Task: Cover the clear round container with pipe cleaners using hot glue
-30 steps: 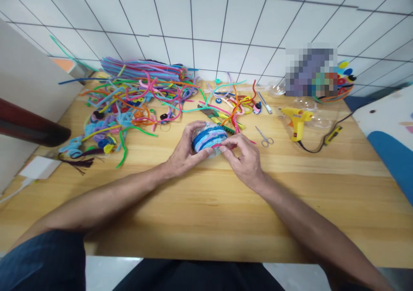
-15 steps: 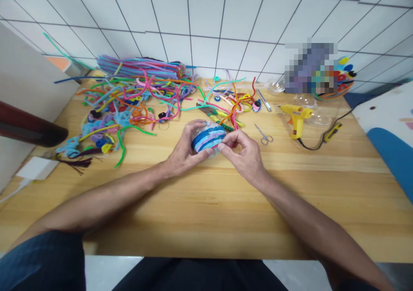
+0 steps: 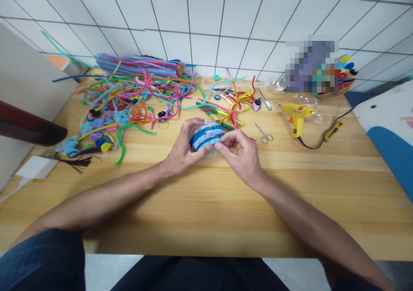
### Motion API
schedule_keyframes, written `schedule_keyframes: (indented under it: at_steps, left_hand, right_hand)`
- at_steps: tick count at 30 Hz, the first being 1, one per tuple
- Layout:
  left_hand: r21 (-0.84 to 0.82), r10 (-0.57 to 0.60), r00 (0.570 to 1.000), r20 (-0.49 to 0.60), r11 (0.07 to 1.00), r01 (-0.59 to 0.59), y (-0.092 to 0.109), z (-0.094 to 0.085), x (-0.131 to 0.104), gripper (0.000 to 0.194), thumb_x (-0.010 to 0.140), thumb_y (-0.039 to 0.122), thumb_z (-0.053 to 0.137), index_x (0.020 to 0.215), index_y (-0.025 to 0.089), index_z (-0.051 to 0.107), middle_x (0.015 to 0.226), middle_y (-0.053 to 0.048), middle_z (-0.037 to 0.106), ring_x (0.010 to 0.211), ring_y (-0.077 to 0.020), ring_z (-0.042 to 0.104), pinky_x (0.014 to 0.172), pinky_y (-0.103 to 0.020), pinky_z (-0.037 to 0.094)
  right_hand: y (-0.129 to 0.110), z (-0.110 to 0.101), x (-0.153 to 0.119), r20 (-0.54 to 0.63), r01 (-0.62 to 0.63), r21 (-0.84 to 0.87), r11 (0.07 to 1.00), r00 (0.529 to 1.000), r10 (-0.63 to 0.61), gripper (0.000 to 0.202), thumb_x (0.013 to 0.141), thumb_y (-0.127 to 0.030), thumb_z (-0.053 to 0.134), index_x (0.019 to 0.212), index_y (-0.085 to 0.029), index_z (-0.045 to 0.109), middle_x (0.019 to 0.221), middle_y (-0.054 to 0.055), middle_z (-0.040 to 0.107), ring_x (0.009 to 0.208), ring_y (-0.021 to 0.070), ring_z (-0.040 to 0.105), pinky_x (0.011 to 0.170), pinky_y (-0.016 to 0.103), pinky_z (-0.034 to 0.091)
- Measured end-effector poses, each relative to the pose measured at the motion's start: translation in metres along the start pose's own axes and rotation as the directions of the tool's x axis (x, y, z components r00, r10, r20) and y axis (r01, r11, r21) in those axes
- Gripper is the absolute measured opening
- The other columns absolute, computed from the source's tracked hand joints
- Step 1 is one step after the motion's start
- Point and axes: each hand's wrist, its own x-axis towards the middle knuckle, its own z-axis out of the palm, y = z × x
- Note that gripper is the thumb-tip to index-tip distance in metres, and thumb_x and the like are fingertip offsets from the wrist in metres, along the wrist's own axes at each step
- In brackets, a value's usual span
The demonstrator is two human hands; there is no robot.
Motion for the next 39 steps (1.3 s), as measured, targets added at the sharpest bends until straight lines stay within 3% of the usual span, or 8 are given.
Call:
schedule_keyframes:
  at_steps: [6, 11, 16, 23, 30, 35, 39]
  left_hand:
    - [-0.052, -0.034, 0.999, -0.029, 0.998, 0.033, -0.002, 0.0, -0.001, 0.063, 0.101, 0.059, 0.079, 0.142, 0.031, 0.04, 0.152, -0.013, 0.051, 0.14, -0.0288, 0.065, 0.114, -0.048, 0.062]
    - [-0.001, -0.05, 0.999, 0.01, 0.999, 0.05, -0.003, -0.005, -0.001, 0.066, 0.104, 0.055, 0.076, 0.153, 0.03, 0.04, 0.155, -0.015, 0.053, 0.143, -0.0316, 0.064, 0.121, -0.053, 0.058]
    - [0.166, 0.06, 0.998, 0.03, 0.984, -0.064, -0.003, -0.01, 0.003, 0.064, 0.103, 0.054, 0.076, 0.156, 0.029, 0.051, 0.155, -0.014, 0.056, 0.151, -0.0356, 0.055, 0.13, -0.059, 0.049]
    - [0.171, 0.11, 0.993, 0.039, 0.979, -0.115, -0.004, -0.01, 0.004, 0.062, 0.105, 0.054, 0.074, 0.157, 0.029, 0.053, 0.153, -0.014, 0.059, 0.148, -0.0339, 0.057, 0.127, -0.056, 0.051]
    - [0.144, 0.126, 0.986, 0.113, 0.979, -0.142, -0.004, -0.016, 0.005, 0.057, 0.117, 0.06, 0.045, 0.165, 0.029, 0.049, 0.162, -0.015, 0.057, 0.156, -0.0342, 0.052, 0.134, -0.058, 0.044]
    - [0.202, 0.135, 0.981, 0.14, 0.966, -0.162, -0.01, -0.016, 0.006, 0.083, 0.104, 0.066, 0.069, 0.171, 0.028, 0.039, 0.163, -0.018, 0.052, 0.156, -0.039, 0.051, 0.132, -0.062, 0.046]
    - [0.191, 0.148, 0.975, 0.167, 0.965, -0.179, -0.009, -0.017, 0.006, 0.079, 0.105, 0.053, 0.072, 0.172, 0.031, 0.036, 0.167, -0.018, 0.047, 0.161, -0.0395, 0.046, 0.136, -0.064, 0.042]
  right_hand:
    - [0.008, 0.0, -0.002, -0.011, 0.026, -0.041, 0.999, 1.0, -0.026, 0.012, 0.096, -0.034, 0.077, 0.096, -0.026, 0.067, 0.086, 0.0, 0.074, 0.079, 0.0181, 0.067, 0.078, 0.035, 0.061]
    - [0.009, 0.0, -0.002, -0.004, 0.021, -0.036, 0.999, 1.0, -0.021, 0.012, 0.097, -0.033, 0.076, 0.095, -0.026, 0.067, 0.084, -0.001, 0.073, 0.077, 0.0179, 0.066, 0.077, 0.034, 0.06]
    - [0.007, -0.001, -0.002, -0.002, 0.023, -0.013, 1.0, 1.0, -0.023, 0.012, 0.095, -0.031, 0.077, 0.094, -0.026, 0.066, 0.082, -0.002, 0.072, 0.075, 0.0172, 0.065, 0.075, 0.033, 0.059]
    - [0.007, -0.001, -0.001, -0.004, 0.028, -0.006, 1.0, 1.0, -0.028, 0.009, 0.094, -0.028, 0.076, 0.094, -0.025, 0.067, 0.081, -0.002, 0.071, 0.074, 0.0165, 0.064, 0.075, 0.033, 0.057]
    - [0.006, -0.002, -0.001, -0.004, -0.054, 0.026, 0.998, 0.999, 0.054, 0.011, 0.095, -0.032, 0.076, 0.094, -0.026, 0.068, 0.08, -0.002, 0.07, 0.075, 0.0166, 0.064, 0.075, 0.033, 0.055]
    - [0.005, -0.004, 0.0, 0.0, -0.068, 0.039, 0.997, 0.998, 0.068, 0.011, 0.094, -0.033, 0.076, 0.092, -0.026, 0.067, 0.079, -0.003, 0.069, 0.074, 0.0167, 0.063, 0.075, 0.033, 0.055]
    - [0.005, -0.004, 0.0, -0.003, -0.067, 0.047, 0.997, 0.998, 0.068, 0.011, 0.092, -0.032, 0.075, 0.09, -0.026, 0.067, 0.077, -0.003, 0.069, 0.072, 0.0161, 0.062, 0.074, 0.033, 0.054]
